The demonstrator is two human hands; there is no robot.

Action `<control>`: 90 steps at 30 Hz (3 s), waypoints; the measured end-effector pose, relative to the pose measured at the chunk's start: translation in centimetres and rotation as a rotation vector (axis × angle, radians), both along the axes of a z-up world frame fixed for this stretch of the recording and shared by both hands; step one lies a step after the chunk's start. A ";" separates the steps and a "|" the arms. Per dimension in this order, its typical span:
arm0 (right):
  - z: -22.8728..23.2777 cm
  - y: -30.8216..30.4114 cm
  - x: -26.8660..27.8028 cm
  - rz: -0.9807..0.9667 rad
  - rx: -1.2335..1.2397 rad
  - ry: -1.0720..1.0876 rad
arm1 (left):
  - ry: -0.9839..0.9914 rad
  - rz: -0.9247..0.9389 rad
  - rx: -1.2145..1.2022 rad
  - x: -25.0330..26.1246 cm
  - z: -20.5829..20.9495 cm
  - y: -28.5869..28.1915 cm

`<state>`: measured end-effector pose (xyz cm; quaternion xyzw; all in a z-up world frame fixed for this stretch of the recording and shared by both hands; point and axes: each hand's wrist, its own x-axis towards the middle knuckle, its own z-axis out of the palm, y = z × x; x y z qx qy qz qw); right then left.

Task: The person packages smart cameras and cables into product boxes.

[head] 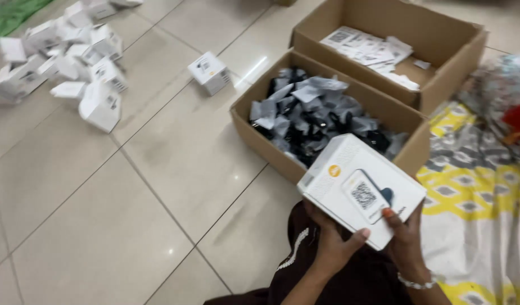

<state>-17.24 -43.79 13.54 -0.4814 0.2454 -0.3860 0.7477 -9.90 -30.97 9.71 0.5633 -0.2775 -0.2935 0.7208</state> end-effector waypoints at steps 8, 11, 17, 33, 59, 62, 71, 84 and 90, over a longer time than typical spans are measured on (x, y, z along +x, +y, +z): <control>-9.9 -16.8 -11.5 -0.391 -0.038 0.151 | -0.166 -0.560 0.219 -5.9 -2.3 -9.5; -18.3 -20.5 -12.9 -0.402 0.045 0.437 | -0.117 -0.605 0.254 -5.7 -3.9 -9.9; -23.9 -20.6 -11.9 -0.516 -0.103 0.666 | 0.000 -0.450 0.220 -3.9 -4.2 -8.4; -5.6 10.9 9.8 0.478 -0.974 0.162 | 0.245 0.428 -0.050 5.6 -12.9 6.8; -19.5 3.7 87.6 0.444 -1.459 0.905 | -0.337 0.530 1.186 46.9 -26.3 23.1; -20.0 7.1 81.4 0.402 -1.535 0.865 | -0.323 0.522 1.152 45.7 -24.2 23.2; -13.9 17.6 38.2 0.947 -1.463 0.779 | 0.448 1.294 0.255 36.9 -27.0 30.9; -21.1 16.0 15.8 0.982 -0.274 0.807 | 0.287 0.946 0.576 11.0 -16.4 31.6; -18.5 17.7 14.3 1.093 -0.202 0.764 | 0.565 0.992 0.356 7.0 -22.2 28.0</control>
